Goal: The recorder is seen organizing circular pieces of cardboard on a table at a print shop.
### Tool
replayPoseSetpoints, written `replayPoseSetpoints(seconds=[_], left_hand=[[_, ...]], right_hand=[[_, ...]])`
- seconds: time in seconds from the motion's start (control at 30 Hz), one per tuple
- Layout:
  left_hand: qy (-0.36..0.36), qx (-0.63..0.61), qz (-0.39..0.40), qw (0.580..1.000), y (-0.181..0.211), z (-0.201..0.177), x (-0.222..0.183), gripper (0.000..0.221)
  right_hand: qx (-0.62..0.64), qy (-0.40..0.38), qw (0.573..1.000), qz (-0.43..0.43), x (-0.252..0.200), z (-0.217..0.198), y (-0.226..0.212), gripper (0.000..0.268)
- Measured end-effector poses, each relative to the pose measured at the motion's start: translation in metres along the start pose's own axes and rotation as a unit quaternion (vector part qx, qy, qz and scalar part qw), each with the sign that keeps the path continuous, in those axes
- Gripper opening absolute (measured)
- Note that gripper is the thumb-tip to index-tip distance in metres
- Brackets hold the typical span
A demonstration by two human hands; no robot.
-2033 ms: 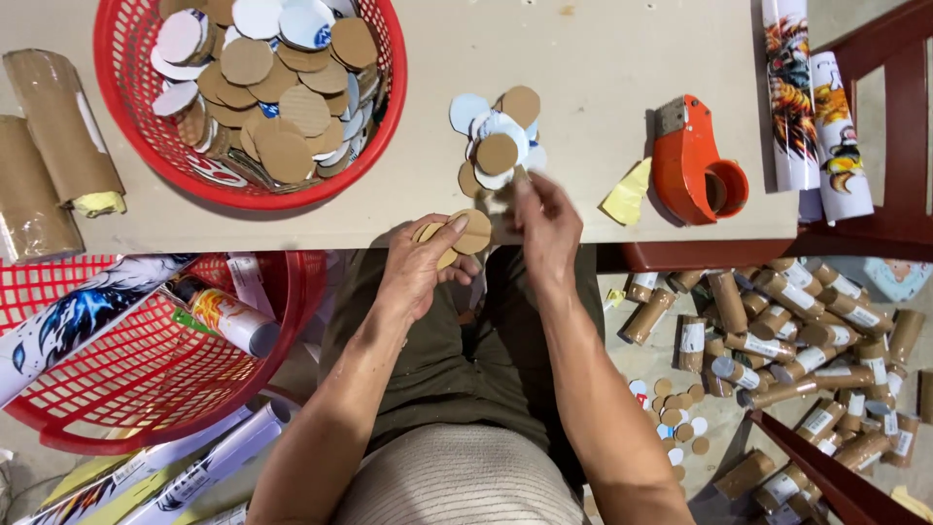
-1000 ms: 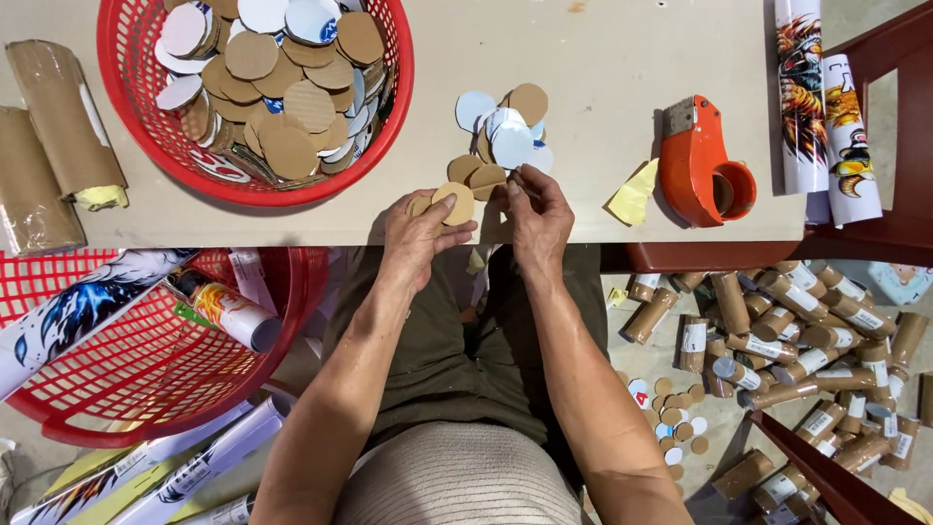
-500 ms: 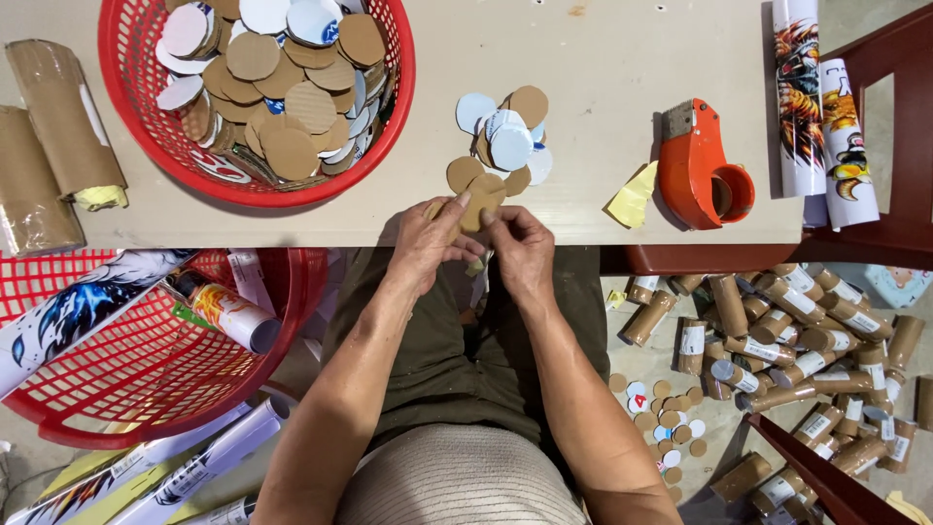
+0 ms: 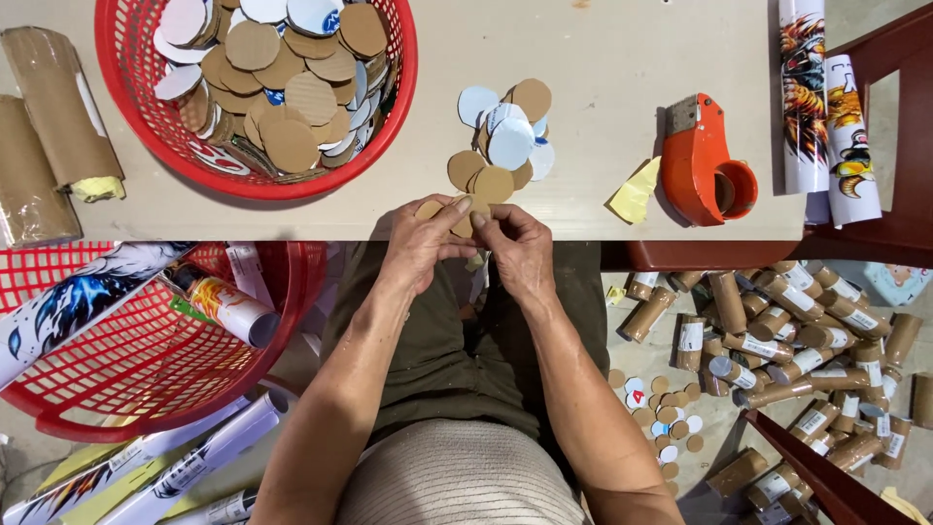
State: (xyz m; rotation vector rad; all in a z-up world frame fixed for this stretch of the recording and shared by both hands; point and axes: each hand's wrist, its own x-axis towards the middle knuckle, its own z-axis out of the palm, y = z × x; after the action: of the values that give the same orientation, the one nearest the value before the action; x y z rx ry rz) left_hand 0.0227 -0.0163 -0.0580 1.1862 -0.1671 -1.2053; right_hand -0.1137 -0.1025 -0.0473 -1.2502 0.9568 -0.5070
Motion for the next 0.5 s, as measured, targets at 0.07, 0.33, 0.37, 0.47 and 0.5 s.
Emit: replayPoseSetpoints(seconds=[0.07,0.33,0.37,0.47,0.5], left_hand=[[0.005,-0.001,-0.016,1.0,0.007,0.004,-0.002,0.044],[-0.047,-0.116,-0.04,0.991,0.0,-0.01,-0.001,0.061],[-0.041,-0.099,-0.046,0.993,0.002,-0.009,-0.001,0.061],[-0.024,-0.079,-0.06,0.995,0.003,-0.01,-0.001,0.059],[-0.017,-0.073,-0.067,0.995,0.002,-0.011,0.0,0.059]], right_hand=[[-0.008,0.014,1.0,0.008,0.001,0.001,-0.008,0.022],[0.051,0.097,0.994,0.029,0.021,-0.006,-0.024,0.019],[0.041,0.103,0.994,0.006,0.021,-0.006,-0.022,0.021],[-0.051,0.109,0.992,-0.03,0.004,-0.005,-0.012,0.025],[-0.131,0.111,0.984,-0.047,-0.004,-0.006,-0.008,0.026]])
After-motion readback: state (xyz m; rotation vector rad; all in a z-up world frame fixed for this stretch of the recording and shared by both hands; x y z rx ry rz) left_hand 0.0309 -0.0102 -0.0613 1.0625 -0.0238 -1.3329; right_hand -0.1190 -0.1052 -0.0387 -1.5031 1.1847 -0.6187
